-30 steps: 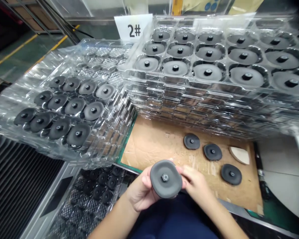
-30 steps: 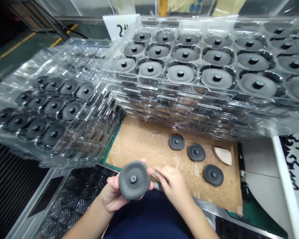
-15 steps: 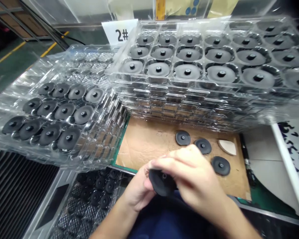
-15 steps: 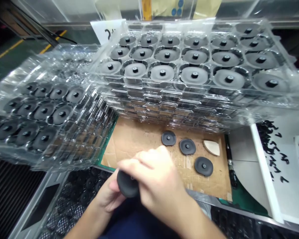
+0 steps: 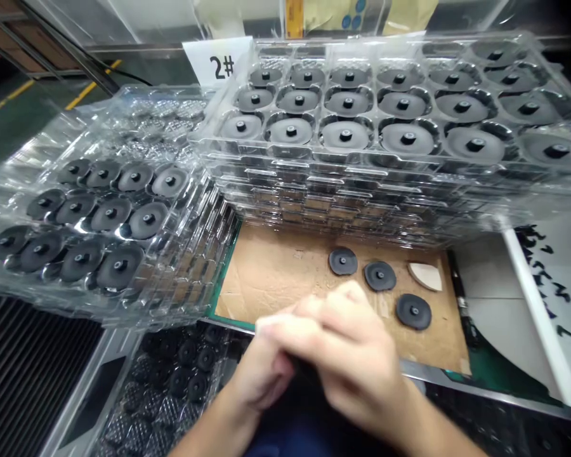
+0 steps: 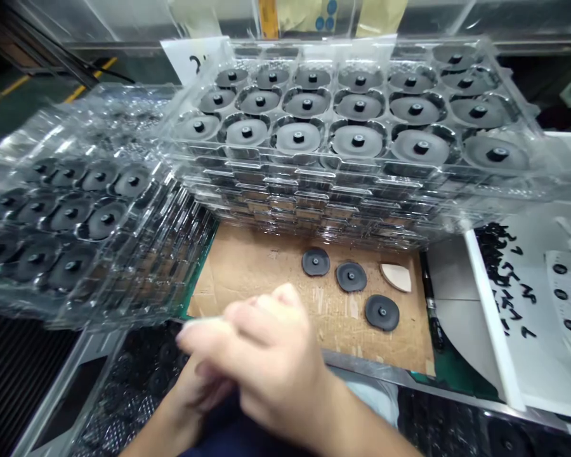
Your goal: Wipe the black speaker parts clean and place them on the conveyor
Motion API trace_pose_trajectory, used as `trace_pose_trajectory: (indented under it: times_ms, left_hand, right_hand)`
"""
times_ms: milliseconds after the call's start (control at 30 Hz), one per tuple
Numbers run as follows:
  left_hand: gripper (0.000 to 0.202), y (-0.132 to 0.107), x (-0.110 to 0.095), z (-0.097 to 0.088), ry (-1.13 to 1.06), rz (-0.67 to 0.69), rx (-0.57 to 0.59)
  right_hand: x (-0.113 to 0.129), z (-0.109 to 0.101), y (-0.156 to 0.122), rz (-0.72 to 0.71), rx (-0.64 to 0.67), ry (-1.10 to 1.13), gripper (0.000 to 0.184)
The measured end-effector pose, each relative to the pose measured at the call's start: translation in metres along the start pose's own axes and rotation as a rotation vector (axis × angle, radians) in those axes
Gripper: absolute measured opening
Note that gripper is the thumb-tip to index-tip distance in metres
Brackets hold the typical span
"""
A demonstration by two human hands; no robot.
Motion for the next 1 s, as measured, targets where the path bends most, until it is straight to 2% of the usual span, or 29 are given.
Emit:
trace_pose_trajectory:
  times_ms: [67, 167, 233, 333, 400, 467, 533, 567, 600, 667, 700, 800, 833, 933, 1000]
  left_hand:
    - [0.064, -0.002, -0.003, -0.011, -0.015, 0.035, -0.073]
    - [0.066, -0.006, -0.007, -0.026, -0.085, 0.043, -0.155]
    - [0.062, -0.008, -0.010, -0.030, -0.122, 0.046, -0.172]
    - [0.058, -0.008, -0.013, -0.028, -0.157, 0.045, -0.130]
    - [0.059, -0.007, -0.012, -0.025, -0.161, 0.034, -0.119]
    - [0.062, -0.006, -0.009, -0.024, -0.146, 0.034, -0.139]
    - [0.064, -0.006, -0.006, -0.024, -0.125, 0.048, -0.160]
    - [0.065, -0.006, -0.004, -0.024, -0.114, 0.049, -0.157]
    - [0.065, -0.006, -0.002, -0.022, -0.103, 0.044, -0.142]
    - [0.065, -0.006, -0.001, -0.020, -0.081, 0.040, -0.104]
    - [0.066, -0.006, 0.000, -0.020, -0.073, 0.040, -0.098]
    - [0.069, -0.008, -0.001, -0.024, -0.050, 0.042, -0.128]
    - [0.070, -0.009, 0.000, -0.023, -0.048, 0.031, -0.122]
    - [0.062, -0.008, 0.000, -0.012, -0.059, 0.018, -0.029]
    - [0.055, -0.008, -0.004, -0.007, -0.068, 0.035, 0.021]
  right_hand:
    - [-0.034, 0.002, -0.013, 0.195, -0.001, -0.008, 0.026]
    - [-0.086, 0.019, -0.056, 0.495, 0.040, -0.027, 0.022]
    - [-0.102, 0.039, -0.085, 0.541, 0.073, -0.009, 0.022]
    - [-0.107, 0.062, -0.113, 0.544, 0.112, 0.018, 0.020]
    - [-0.103, 0.058, -0.114, 0.566, 0.093, 0.015, 0.021]
    - [-0.093, 0.037, -0.100, 0.604, 0.021, -0.010, 0.022]
    - [-0.072, 0.011, -0.074, 0.590, -0.083, -0.033, 0.024]
    - [-0.056, -0.001, -0.058, 0.513, -0.156, -0.029, 0.023]
    - [-0.037, -0.007, -0.040, 0.389, -0.170, -0.016, 0.022]
    - [-0.004, -0.004, -0.016, 0.170, -0.095, 0.033, 0.023]
    - [0.005, 0.004, -0.011, 0.120, -0.012, 0.068, 0.023]
    - [0.007, 0.027, -0.009, 0.157, 0.195, 0.111, 0.020]
    - [0.005, 0.028, -0.009, 0.164, 0.187, 0.075, 0.019]
    - [0.008, 0.014, -0.006, 0.111, 0.020, -0.045, 0.023]
    - [0.013, 0.012, -0.009, 0.068, 0.038, 0.010, 0.023]
Point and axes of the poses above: each hand's wrist, its own y-axis towards the middle knuckle, its own z-axis out of the palm, x = y × z, the point moved 9 cm from there along y, towards the middle knuckle, and after that the axes turned 7 degrees about -z, right-handed, at the moved point
